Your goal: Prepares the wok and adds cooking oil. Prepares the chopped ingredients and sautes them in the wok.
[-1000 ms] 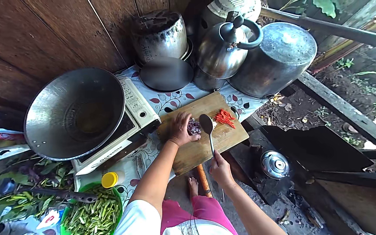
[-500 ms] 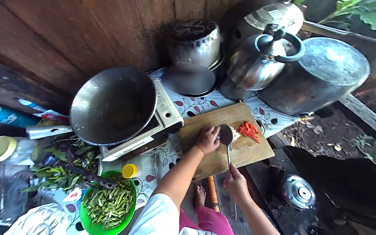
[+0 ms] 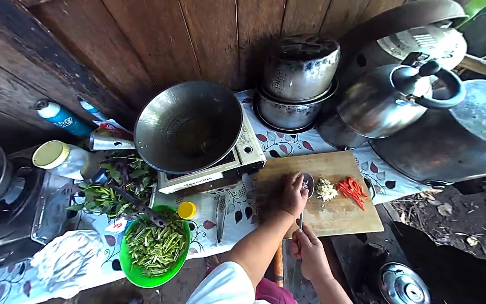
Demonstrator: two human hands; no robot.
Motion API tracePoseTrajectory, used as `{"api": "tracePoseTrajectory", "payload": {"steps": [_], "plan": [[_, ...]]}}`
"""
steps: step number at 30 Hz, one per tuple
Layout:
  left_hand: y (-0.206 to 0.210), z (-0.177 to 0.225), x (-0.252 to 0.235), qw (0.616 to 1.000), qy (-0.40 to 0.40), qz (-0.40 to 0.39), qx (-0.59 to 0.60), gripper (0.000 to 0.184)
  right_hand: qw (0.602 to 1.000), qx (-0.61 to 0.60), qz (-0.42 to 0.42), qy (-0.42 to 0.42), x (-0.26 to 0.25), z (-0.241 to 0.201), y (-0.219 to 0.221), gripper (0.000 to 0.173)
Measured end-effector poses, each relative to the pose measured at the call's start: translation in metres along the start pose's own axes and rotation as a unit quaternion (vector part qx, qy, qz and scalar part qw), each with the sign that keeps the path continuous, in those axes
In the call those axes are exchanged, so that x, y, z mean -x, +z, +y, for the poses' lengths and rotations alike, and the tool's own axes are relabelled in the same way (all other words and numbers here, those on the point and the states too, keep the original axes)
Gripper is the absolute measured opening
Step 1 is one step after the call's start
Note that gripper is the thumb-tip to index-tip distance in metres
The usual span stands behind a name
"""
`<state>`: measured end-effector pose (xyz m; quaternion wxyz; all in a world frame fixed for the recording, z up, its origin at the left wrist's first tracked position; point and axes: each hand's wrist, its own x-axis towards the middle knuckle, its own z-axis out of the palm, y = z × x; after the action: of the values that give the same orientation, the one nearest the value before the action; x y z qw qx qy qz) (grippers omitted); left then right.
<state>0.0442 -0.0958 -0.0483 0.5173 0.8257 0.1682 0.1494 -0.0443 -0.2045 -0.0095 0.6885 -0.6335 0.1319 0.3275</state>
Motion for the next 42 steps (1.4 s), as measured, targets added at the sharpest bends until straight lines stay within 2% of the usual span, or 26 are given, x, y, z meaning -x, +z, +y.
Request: {"api": "tracePoseTrajectory", "payload": {"steps": [4, 7, 10, 12, 14, 16, 17, 20, 23, 27, 29, 33, 36, 37, 40, 42], "plan": [[-0.003, 0.02, -0.007, 0.995, 0.002, 0.054, 0.082, 0.039, 0.999, -0.04, -0.006, -0.017, 0.011, -0.019, 0.006, 0.034], [-0.025, 0.053, -0.019, 0.983, 0.062, 0.131, 0.11, 0.035, 0.994, -0.039, -0.051, -0.09, 0.025, -0.046, 0.015, 0.04], [-0.075, 0.09, -0.037, 0.963, 0.135, 0.207, 0.11, 0.037, 0.978, 0.013, -0.119, -0.169, 0.039, -0.087, 0.041, 0.045], [-0.121, 0.109, -0.046, 0.952, 0.151, 0.244, 0.107, 0.04, 0.967, 0.055, -0.164, -0.187, 0.05, -0.118, 0.07, 0.044], [-0.164, 0.117, -0.059, 0.927, 0.166, 0.316, 0.12, 0.043, 0.955, 0.099, -0.2, -0.193, 0.057, -0.143, 0.104, 0.038], [-0.205, 0.117, -0.069, 0.908, 0.153, 0.374, 0.113, 0.043, 0.947, 0.142, -0.225, -0.182, 0.06, -0.161, 0.137, 0.038], [-0.226, 0.115, -0.071, 0.91, 0.121, 0.385, 0.092, 0.043, 0.943, 0.166, -0.235, -0.168, 0.06, -0.169, 0.152, 0.039], [-0.279, 0.099, -0.075, 0.927, 0.002, 0.375, 0.005, 0.041, 0.918, 0.27, -0.263, -0.127, 0.049, -0.183, 0.188, 0.037], [-0.316, 0.08, -0.076, 0.931, -0.103, 0.348, -0.041, 0.035, 0.885, 0.351, -0.264, -0.155, 0.033, -0.183, 0.208, 0.036], [-0.347, 0.079, -0.072, 0.937, -0.179, 0.291, -0.074, 0.033, 0.852, 0.442, -0.225, -0.169, 0.026, -0.196, 0.218, 0.037], [-0.363, 0.083, -0.071, 0.941, -0.179, 0.271, -0.095, 0.033, 0.816, 0.491, -0.228, -0.201, 0.032, -0.211, 0.219, 0.04], [-0.38, 0.108, -0.069, 0.943, -0.134, 0.274, -0.133, 0.028, 0.758, 0.549, -0.182, -0.301, 0.043, -0.222, 0.216, 0.043], [-0.377, 0.106, -0.063, 0.946, -0.132, 0.221, -0.199, 0.026, 0.714, 0.614, -0.185, -0.282, 0.039, -0.213, 0.22, 0.039], [-0.375, 0.106, -0.061, 0.944, -0.139, 0.207, -0.215, 0.025, 0.707, 0.62, -0.186, -0.284, 0.04, -0.211, 0.221, 0.039], [-0.372, 0.115, -0.054, 0.942, -0.127, 0.217, -0.222, 0.03, 0.723, 0.588, -0.178, -0.316, 0.047, -0.211, 0.221, 0.042], [-0.372, 0.113, -0.048, 0.947, -0.119, 0.182, -0.238, 0.036, 0.7, 0.625, -0.189, -0.288, 0.045, -0.21, 0.222, 0.041]]}}
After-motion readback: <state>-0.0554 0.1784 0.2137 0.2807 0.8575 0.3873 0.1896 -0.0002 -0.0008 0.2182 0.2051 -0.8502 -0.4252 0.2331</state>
